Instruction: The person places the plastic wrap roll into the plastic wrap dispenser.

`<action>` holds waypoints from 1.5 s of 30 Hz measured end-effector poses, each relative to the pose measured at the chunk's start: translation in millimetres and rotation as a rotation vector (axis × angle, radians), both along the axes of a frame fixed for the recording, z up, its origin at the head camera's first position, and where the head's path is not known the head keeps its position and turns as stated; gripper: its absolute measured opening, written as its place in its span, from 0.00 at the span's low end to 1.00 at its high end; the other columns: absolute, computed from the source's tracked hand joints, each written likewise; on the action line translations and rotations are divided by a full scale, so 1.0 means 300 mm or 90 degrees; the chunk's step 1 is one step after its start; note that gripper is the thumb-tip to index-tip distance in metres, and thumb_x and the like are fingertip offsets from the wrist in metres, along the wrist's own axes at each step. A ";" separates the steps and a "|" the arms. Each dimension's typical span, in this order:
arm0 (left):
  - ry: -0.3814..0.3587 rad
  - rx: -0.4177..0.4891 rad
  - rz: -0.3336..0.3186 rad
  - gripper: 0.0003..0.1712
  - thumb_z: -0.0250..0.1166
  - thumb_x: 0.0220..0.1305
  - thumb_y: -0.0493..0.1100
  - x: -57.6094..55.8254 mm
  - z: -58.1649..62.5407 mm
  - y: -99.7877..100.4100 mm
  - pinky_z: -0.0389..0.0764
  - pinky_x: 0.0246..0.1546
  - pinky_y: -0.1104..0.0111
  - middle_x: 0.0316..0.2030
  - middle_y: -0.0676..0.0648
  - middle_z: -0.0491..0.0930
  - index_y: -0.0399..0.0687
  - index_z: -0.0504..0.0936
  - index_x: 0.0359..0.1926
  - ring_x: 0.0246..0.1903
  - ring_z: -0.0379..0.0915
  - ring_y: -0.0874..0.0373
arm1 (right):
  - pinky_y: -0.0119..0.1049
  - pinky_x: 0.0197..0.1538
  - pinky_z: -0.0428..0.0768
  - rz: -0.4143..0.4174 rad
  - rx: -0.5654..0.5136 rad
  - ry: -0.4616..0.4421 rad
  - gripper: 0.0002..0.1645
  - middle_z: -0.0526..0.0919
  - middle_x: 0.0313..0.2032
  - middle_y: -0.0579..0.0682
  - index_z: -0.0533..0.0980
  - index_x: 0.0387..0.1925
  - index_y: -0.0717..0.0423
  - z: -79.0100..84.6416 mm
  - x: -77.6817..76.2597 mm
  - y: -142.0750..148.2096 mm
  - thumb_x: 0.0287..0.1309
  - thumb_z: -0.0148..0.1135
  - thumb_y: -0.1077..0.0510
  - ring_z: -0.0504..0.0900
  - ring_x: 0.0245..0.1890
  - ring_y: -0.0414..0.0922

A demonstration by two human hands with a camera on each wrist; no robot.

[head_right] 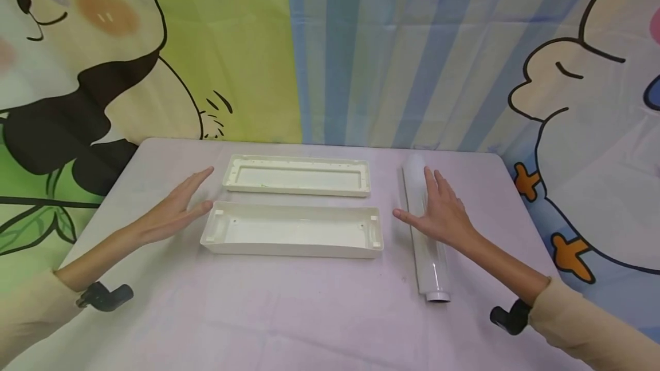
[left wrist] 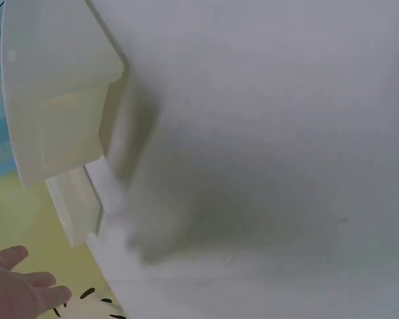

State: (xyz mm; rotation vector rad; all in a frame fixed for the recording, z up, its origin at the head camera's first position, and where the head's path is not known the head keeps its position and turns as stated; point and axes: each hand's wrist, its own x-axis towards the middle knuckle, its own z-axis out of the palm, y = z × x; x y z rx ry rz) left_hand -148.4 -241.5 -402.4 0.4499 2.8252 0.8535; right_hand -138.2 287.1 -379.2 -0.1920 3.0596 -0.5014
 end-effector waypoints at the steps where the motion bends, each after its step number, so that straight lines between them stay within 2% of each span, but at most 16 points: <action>1: -0.013 0.024 -0.001 0.46 0.55 0.69 0.59 0.002 -0.007 0.004 0.46 0.64 0.31 0.76 0.37 0.43 0.56 0.40 0.78 0.74 0.36 0.33 | 0.73 0.61 0.57 -0.002 -0.006 -0.001 0.72 0.45 0.72 0.73 0.37 0.76 0.62 0.001 0.001 -0.001 0.48 0.66 0.30 0.52 0.70 0.72; 4: -0.046 0.090 -0.010 0.46 0.56 0.70 0.54 0.011 -0.030 0.012 0.46 0.64 0.31 0.76 0.39 0.42 0.56 0.39 0.77 0.75 0.36 0.35 | 0.74 0.61 0.57 -0.008 -0.029 -0.011 0.71 0.44 0.73 0.71 0.36 0.76 0.61 0.002 0.006 -0.005 0.49 0.66 0.31 0.51 0.70 0.72; 8: -0.046 0.150 -0.034 0.46 0.58 0.69 0.47 0.031 -0.055 0.009 0.48 0.66 0.35 0.76 0.38 0.42 0.53 0.40 0.77 0.74 0.38 0.36 | 0.74 0.60 0.58 -0.011 -0.059 -0.032 0.71 0.44 0.74 0.71 0.36 0.76 0.60 0.000 0.019 -0.008 0.49 0.66 0.31 0.50 0.70 0.71; 11: -0.038 0.172 -0.050 0.46 0.59 0.68 0.44 0.041 -0.068 -0.004 0.49 0.67 0.38 0.76 0.38 0.44 0.52 0.41 0.77 0.74 0.39 0.37 | 0.73 0.60 0.58 -0.011 -0.072 -0.045 0.71 0.43 0.74 0.70 0.36 0.76 0.60 0.000 0.030 -0.006 0.49 0.67 0.32 0.50 0.71 0.71; 25: -0.043 0.221 -0.095 0.48 0.63 0.66 0.43 0.048 -0.095 -0.012 0.50 0.67 0.40 0.75 0.39 0.44 0.53 0.41 0.77 0.73 0.42 0.39 | 0.73 0.58 0.62 -0.029 -0.101 -0.046 0.72 0.43 0.73 0.72 0.36 0.76 0.60 -0.003 0.056 -0.010 0.48 0.69 0.34 0.53 0.69 0.72; 32: -0.053 0.246 -0.100 0.51 0.65 0.62 0.41 0.054 -0.106 -0.006 0.53 0.65 0.37 0.75 0.37 0.44 0.51 0.41 0.77 0.73 0.42 0.36 | 0.73 0.56 0.64 -0.036 -0.102 -0.049 0.72 0.44 0.73 0.72 0.36 0.76 0.60 -0.003 0.075 -0.018 0.48 0.69 0.34 0.54 0.68 0.73; 41: -0.097 0.251 -0.099 0.56 0.68 0.58 0.39 0.072 -0.126 0.005 0.56 0.64 0.37 0.74 0.36 0.43 0.46 0.38 0.76 0.71 0.43 0.30 | 0.73 0.57 0.63 -0.029 -0.124 -0.043 0.74 0.46 0.72 0.73 0.36 0.75 0.62 -0.039 0.114 -0.004 0.46 0.72 0.35 0.55 0.68 0.72; 45: -0.098 0.246 -0.107 0.61 0.72 0.55 0.42 0.066 -0.142 0.005 0.58 0.64 0.38 0.73 0.37 0.44 0.48 0.37 0.76 0.70 0.46 0.30 | 0.73 0.53 0.67 -0.033 -0.131 -0.038 0.74 0.47 0.71 0.73 0.37 0.75 0.63 -0.057 0.135 0.001 0.45 0.73 0.36 0.58 0.65 0.72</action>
